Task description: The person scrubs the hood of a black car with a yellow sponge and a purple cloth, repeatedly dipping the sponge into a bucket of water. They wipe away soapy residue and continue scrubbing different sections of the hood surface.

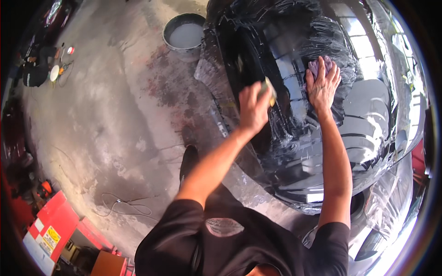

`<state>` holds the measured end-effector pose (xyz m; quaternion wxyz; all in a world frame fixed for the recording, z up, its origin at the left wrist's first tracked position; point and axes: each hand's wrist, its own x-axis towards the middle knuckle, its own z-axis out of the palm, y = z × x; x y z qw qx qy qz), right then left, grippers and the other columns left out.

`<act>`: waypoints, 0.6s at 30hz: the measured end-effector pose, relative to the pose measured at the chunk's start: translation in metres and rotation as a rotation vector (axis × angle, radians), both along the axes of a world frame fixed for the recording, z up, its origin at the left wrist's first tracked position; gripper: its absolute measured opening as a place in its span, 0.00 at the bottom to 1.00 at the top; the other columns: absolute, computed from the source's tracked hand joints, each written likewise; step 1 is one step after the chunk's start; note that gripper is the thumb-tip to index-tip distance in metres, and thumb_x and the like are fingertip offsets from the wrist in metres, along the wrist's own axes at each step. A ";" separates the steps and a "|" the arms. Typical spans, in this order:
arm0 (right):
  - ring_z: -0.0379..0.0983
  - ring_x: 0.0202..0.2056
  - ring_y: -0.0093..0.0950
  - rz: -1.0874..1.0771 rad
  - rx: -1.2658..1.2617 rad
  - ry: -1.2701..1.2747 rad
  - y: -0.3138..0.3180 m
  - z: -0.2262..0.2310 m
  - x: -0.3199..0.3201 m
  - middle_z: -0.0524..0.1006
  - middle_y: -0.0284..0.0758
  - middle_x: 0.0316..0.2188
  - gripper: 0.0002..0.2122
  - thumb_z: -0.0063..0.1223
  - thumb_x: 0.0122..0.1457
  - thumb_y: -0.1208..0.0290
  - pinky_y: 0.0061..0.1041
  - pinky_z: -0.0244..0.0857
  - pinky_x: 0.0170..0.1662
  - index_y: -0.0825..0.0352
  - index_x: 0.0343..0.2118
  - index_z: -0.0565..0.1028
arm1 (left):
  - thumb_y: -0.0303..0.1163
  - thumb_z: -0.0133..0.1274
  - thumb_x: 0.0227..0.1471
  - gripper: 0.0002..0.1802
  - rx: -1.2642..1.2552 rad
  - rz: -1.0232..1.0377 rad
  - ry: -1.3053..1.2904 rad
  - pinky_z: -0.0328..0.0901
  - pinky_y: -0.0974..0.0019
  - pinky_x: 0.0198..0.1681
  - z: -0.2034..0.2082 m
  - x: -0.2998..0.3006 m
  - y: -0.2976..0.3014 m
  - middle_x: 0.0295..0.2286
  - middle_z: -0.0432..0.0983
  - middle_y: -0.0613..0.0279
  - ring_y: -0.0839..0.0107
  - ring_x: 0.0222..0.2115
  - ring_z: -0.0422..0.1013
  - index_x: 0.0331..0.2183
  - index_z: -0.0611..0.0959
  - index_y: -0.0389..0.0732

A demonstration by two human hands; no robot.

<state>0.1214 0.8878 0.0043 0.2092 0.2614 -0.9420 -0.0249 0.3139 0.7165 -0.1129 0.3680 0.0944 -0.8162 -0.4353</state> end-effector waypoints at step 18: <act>0.51 0.77 0.66 0.020 -0.049 -0.043 -0.017 0.004 0.000 0.58 0.57 0.76 0.34 0.57 0.74 0.48 0.65 0.45 0.79 0.52 0.79 0.66 | 0.29 0.66 0.58 0.19 -0.053 0.167 -0.075 0.68 0.41 0.54 0.006 -0.137 -0.146 0.48 0.80 0.49 0.43 0.50 0.75 0.52 0.89 0.41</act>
